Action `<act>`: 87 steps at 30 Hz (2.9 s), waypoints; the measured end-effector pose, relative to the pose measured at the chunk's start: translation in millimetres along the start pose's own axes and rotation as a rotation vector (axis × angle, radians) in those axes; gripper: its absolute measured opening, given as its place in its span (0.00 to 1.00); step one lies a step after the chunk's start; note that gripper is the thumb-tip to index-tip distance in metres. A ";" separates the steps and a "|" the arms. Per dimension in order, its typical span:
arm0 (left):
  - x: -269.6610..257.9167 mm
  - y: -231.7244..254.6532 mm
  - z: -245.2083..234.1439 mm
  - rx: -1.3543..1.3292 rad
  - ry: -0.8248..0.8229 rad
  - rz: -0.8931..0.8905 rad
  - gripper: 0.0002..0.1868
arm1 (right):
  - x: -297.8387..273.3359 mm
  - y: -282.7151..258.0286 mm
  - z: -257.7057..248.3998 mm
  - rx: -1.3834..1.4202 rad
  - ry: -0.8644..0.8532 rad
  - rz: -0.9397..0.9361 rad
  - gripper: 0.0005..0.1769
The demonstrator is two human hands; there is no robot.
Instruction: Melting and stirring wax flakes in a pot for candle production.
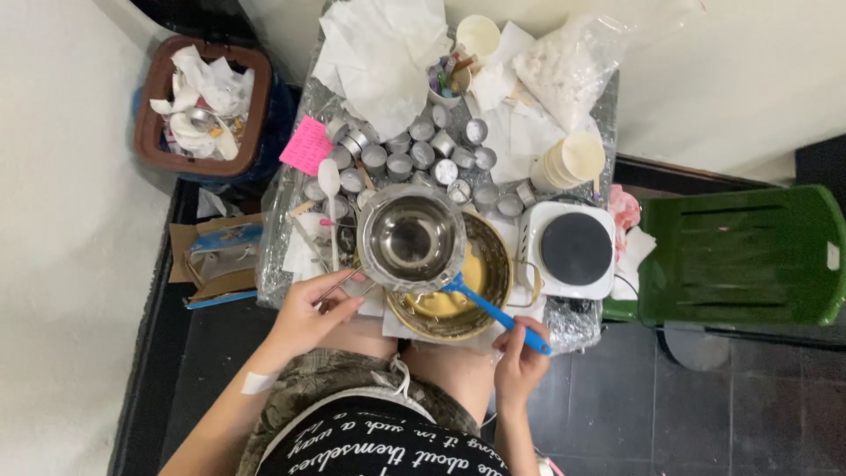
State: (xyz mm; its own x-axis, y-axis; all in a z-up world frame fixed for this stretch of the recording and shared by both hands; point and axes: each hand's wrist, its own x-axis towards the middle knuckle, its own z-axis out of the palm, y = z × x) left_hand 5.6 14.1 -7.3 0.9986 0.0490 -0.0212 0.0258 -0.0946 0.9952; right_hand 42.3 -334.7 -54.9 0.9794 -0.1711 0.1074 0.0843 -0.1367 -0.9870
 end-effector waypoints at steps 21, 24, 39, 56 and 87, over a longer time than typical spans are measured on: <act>231.3 21.8 -61.3 -0.144 0.446 -0.090 0.17 | 27.5 9.6 -13.4 -0.057 0.096 -0.169 0.09; 271.8 5.3 -64.8 -0.062 0.446 -0.101 0.16 | 20.4 9.2 -18.4 -0.033 0.042 -0.158 0.11; 268.1 1.2 -88.8 0.670 0.430 -0.028 0.24 | 25.4 1.3 -11.0 0.059 -0.095 0.172 0.04; 261.7 -59.8 -111.9 0.348 0.440 0.137 0.23 | 23.4 -10.9 -50.0 0.098 0.165 -0.160 0.10; 105.9 24.5 -65.7 0.568 0.450 0.165 0.12 | 541.8 -94.2 109.2 -1.229 -0.129 -0.307 0.46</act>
State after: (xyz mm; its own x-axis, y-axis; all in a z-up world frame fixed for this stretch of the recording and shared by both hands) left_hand 108.9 82.3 21.1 0.8792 0.3806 0.2865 0.0194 -0.6295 0.7768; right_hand 585.1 -308.0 83.2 0.9663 0.1143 0.2308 0.1527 -0.9759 -0.1562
